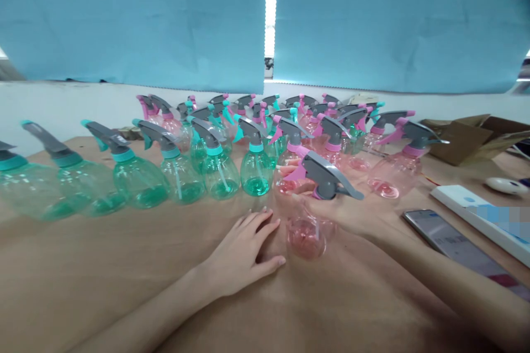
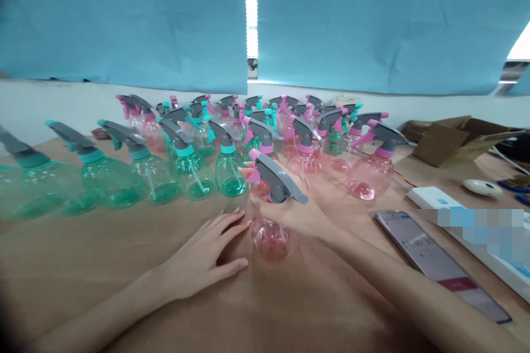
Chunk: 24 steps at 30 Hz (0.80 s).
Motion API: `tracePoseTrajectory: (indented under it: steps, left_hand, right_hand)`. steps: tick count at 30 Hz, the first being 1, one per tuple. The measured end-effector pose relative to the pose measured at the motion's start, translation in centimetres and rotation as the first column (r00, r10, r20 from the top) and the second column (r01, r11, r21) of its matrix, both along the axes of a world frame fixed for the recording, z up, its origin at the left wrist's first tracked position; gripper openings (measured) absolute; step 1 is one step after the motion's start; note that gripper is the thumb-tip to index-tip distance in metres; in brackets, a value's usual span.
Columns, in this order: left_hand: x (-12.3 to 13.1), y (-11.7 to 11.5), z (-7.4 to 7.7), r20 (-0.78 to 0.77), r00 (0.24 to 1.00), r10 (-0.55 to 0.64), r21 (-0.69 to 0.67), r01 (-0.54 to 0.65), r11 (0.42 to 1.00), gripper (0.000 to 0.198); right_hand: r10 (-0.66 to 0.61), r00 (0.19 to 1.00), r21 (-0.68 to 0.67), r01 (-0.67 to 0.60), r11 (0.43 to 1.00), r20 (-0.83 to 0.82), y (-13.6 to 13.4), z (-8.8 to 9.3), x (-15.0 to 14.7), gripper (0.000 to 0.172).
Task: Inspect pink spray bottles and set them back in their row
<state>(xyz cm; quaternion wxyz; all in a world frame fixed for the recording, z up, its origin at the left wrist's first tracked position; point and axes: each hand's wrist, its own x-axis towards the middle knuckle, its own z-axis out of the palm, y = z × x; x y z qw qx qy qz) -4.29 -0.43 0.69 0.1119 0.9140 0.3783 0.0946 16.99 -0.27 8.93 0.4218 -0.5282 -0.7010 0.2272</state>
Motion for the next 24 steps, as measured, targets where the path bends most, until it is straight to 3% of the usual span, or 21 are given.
tracePoseTrajectory:
  steps: [4,12,18,24]
  left_hand:
    - [0.0,0.0,0.1,-0.007,1.0,-0.001,0.001,0.001,1.0,0.063]
    - [0.0,0.0,0.0,-0.021,1.0,0.001,0.001,-0.001,1.0,0.063]
    - [0.0,0.0,0.1,-0.01,1.0,0.005,-0.012,-0.005,1.0,0.063]
    - [0.0,0.0,0.1,0.014,1.0,-0.002,-0.002,0.002,1.0,0.061]
  right_hand:
    - [0.027,1.0,0.005,-0.027,1.0,-0.005,0.2,-0.8,0.2,0.013]
    - [0.01,0.991,0.033,-0.014,0.999,0.136,0.3,-0.3,0.4,0.013]
    - [0.092,0.996,-0.033,-0.092,0.995,-0.014,0.4,-0.8,0.4,0.005]
    - [0.022,0.999,-0.058,-0.02,0.998,0.042,0.4,-1.3,0.5,0.01]
